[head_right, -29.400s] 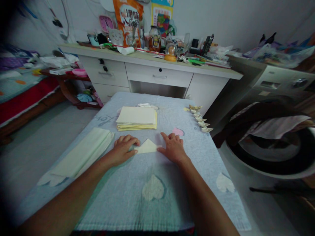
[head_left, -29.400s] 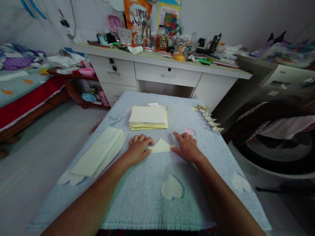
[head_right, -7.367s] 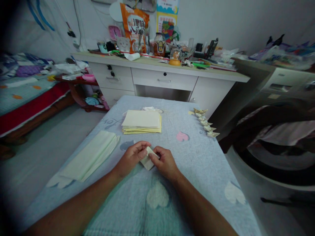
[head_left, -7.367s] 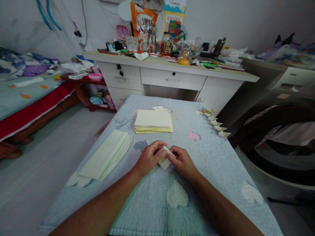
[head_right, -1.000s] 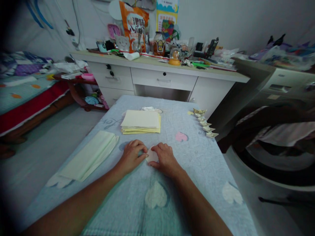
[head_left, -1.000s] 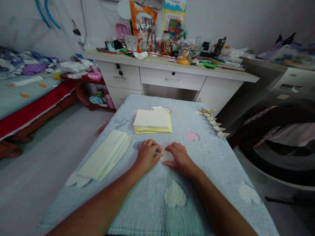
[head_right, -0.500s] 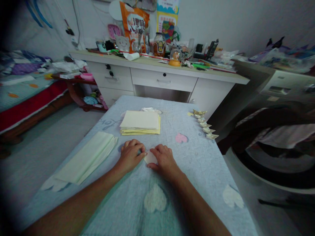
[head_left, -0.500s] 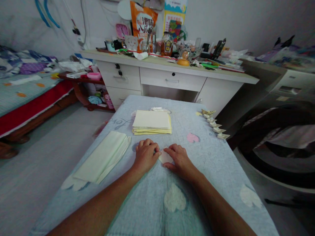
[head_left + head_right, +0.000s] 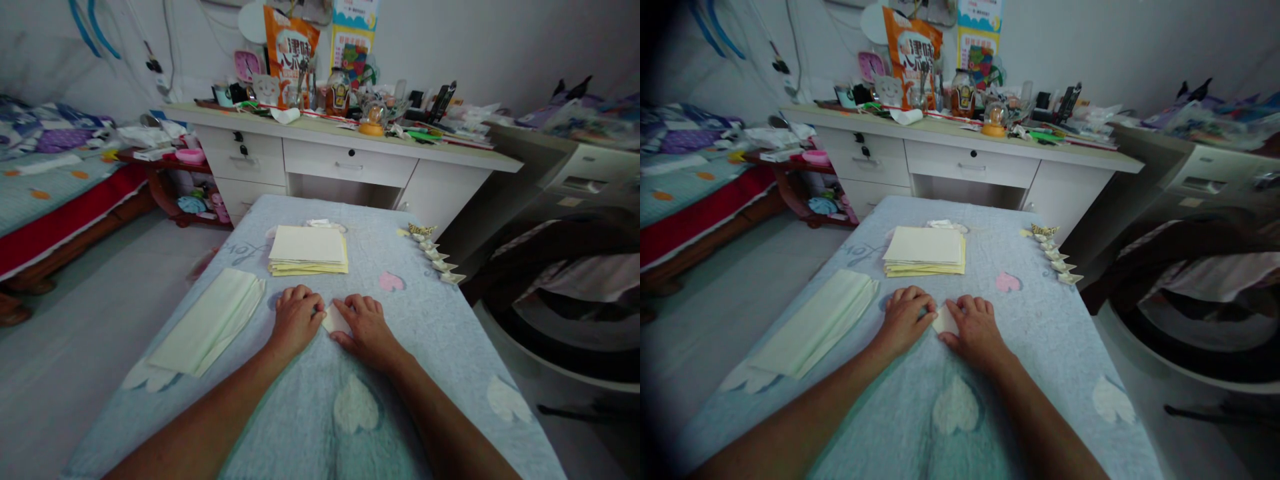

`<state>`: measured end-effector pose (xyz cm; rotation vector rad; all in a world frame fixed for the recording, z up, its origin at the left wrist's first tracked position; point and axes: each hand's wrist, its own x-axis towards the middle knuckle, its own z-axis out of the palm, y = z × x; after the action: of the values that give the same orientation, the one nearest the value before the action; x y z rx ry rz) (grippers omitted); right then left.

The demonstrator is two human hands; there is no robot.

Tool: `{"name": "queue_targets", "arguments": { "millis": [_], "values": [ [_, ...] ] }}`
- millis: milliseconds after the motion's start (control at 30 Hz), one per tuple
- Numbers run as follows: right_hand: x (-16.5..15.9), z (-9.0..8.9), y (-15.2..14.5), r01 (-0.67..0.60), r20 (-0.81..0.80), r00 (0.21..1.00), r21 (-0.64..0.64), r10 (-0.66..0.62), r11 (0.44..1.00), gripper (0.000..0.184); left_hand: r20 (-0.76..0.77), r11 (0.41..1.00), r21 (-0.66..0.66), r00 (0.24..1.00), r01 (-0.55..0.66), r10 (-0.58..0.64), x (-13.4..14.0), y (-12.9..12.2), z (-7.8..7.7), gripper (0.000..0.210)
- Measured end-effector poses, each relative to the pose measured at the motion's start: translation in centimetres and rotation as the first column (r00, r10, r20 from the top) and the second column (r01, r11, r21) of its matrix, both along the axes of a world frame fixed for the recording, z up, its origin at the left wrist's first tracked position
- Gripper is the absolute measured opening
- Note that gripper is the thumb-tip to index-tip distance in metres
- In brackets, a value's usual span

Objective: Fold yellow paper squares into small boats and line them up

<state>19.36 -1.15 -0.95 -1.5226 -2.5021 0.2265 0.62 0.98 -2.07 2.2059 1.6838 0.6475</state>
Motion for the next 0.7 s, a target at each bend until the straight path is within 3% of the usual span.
{"name": "queue_targets", "arguments": {
  "millis": [400,567,700],
  "values": [
    [0.4,-0.9,-0.1,0.067,0.028,0.997,0.021,-0.067,0.998,0.072,0.016,1.000,0.013,1.000,0.023,-0.023,-0.1,-0.1,0.0,0.007],
    [0.8,-1.1,0.1,0.062,-0.026,0.998,-0.005,-0.062,0.998,0.073,0.097,0.978,0.032,0.973,0.207,-0.209,-0.3,-0.1,0.0,0.031],
    [1.8,-0.5,0.5,0.014,-0.190,0.982,-0.037,-0.021,0.999,0.064,0.112,0.945,0.037,0.938,0.326,-0.328,-0.5,-0.1,-0.1,0.037]
  ]
}}
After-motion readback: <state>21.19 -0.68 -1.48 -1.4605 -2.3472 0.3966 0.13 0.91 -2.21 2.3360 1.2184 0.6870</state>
